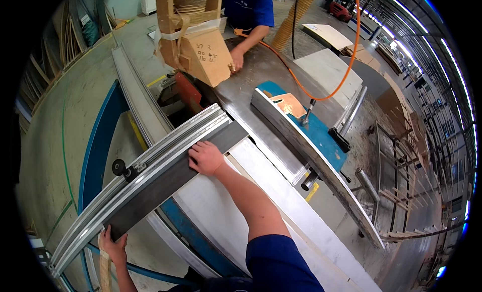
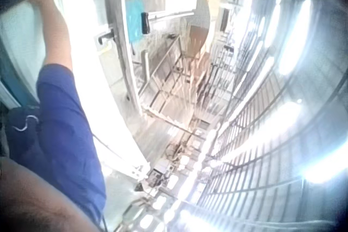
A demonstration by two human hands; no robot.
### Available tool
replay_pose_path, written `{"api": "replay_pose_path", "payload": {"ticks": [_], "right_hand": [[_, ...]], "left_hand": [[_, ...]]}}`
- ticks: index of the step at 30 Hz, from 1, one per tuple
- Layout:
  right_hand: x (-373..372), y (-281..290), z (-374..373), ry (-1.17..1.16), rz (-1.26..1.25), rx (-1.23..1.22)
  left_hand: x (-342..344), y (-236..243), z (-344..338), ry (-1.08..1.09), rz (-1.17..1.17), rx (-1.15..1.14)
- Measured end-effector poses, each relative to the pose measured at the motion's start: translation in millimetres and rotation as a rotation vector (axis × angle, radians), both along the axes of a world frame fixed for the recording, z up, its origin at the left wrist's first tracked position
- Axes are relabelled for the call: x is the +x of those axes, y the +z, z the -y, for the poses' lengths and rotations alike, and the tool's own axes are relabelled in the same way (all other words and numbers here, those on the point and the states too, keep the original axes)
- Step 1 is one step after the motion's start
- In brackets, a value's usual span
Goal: The person receives a long wooden plank from a coworker and positions it on a table saw. They then push the plank through the saw blade to cut it, repeating this process for multiple pieces of wood. The person handles the wood with both hands to guide it along the saw's track.
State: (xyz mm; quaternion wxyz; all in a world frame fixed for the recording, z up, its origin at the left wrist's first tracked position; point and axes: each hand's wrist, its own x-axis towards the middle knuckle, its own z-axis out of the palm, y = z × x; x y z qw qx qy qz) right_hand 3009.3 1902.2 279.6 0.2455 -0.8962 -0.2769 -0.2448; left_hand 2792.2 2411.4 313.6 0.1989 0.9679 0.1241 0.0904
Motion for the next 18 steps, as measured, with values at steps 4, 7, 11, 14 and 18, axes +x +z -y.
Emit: {"api": "replay_pose_path", "payload": {"ticks": [4, 7, 11, 14, 18], "right_hand": [[-18.5, -10.3, -44.4, 0.074, -0.042, 0.087], [-23.9, -10.5, -61.0, 0.084, -0.03, 0.108], [-18.1, -12.4, -43.9, 0.034, 0.003, 0.054], [-14.7, -16.1, -23.3, 0.001, 0.049, 0.04], [-6.3, -19.4, -4.5, -0.05, 0.089, 0.027]], "left_hand": [[-1.8, -7.9, 9.6, 0.047, 0.03, 0.026], [7.6, -7.3, 28.7, 0.026, 0.049, -0.01], [18.8, -2.3, 64.1, 0.061, 0.023, -0.094], [23.4, 0.3, 89.7, 0.057, 0.012, -0.093], [33.5, -9.7, 108.6, 0.046, 0.038, -0.118]]}}
